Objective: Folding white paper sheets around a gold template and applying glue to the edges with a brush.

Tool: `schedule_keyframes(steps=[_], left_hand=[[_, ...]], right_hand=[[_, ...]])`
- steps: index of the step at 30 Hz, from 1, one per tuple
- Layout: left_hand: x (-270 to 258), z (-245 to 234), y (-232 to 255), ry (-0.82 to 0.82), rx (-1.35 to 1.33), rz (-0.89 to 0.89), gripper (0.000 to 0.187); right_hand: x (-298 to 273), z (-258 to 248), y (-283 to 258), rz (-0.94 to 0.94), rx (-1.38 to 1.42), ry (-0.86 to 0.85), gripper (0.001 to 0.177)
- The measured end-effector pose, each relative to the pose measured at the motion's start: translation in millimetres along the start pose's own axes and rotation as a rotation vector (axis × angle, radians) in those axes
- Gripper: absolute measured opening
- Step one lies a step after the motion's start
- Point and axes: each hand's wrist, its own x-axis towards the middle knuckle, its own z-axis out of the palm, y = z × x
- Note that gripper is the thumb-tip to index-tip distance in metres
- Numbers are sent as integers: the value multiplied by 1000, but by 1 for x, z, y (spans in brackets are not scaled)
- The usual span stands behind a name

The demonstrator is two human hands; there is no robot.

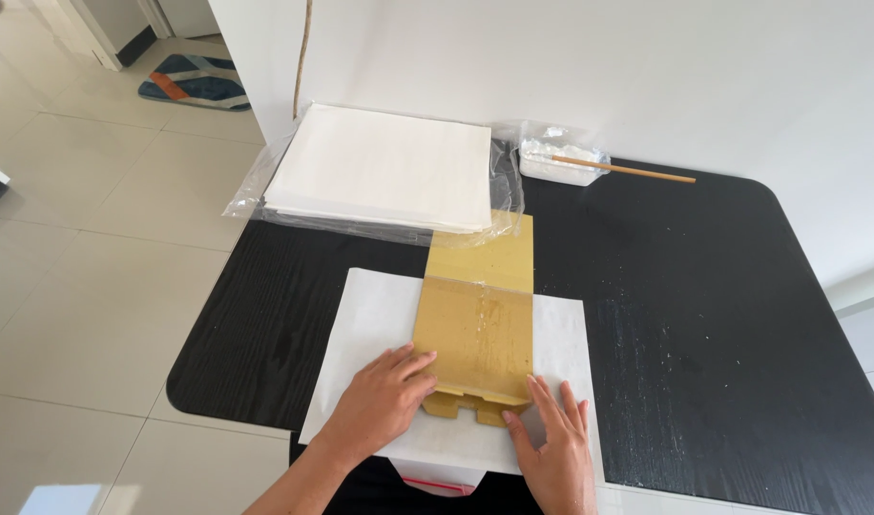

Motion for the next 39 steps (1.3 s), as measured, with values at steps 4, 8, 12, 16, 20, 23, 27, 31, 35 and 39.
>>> schedule_keyframes(steps=[4, 8, 12, 16, 20, 23, 27, 31, 35, 39], left_hand=[[-9, 2, -1, 5, -32, -22, 10], [-13, -1, 3, 21, -55, -20, 8], [-13, 5, 0, 32, 0, 14, 17], [-13, 6, -1, 36, 39, 4, 11], [-12, 11, -6, -70, 43, -67, 12], [-8, 9, -6, -99, 50, -74, 8], [-6, 9, -7, -75, 40, -103, 10], [-2, 10, -10, -94, 28, -138, 16], [-2, 11, -15, -130, 41, -138, 19], [-4, 10, -16, -148, 78, -129, 11]], right_hand=[[4, -6, -11, 180, -61, -104, 72], [4, 3, 0, 147, -190, -67, 68], [10, 3, -9, 187, -318, -79, 61], [13, 7, -5, 141, -352, 61, 55], [22, 5, -2, 72, -376, 80, 57], [25, 3, -8, 120, -353, 47, 65], [26, 0, -18, 223, -393, 8, 73], [29, -1, -24, 261, -390, 0, 79], [28, 1, -28, 299, -394, -25, 80], [26, 3, -31, 302, -420, -29, 80]])
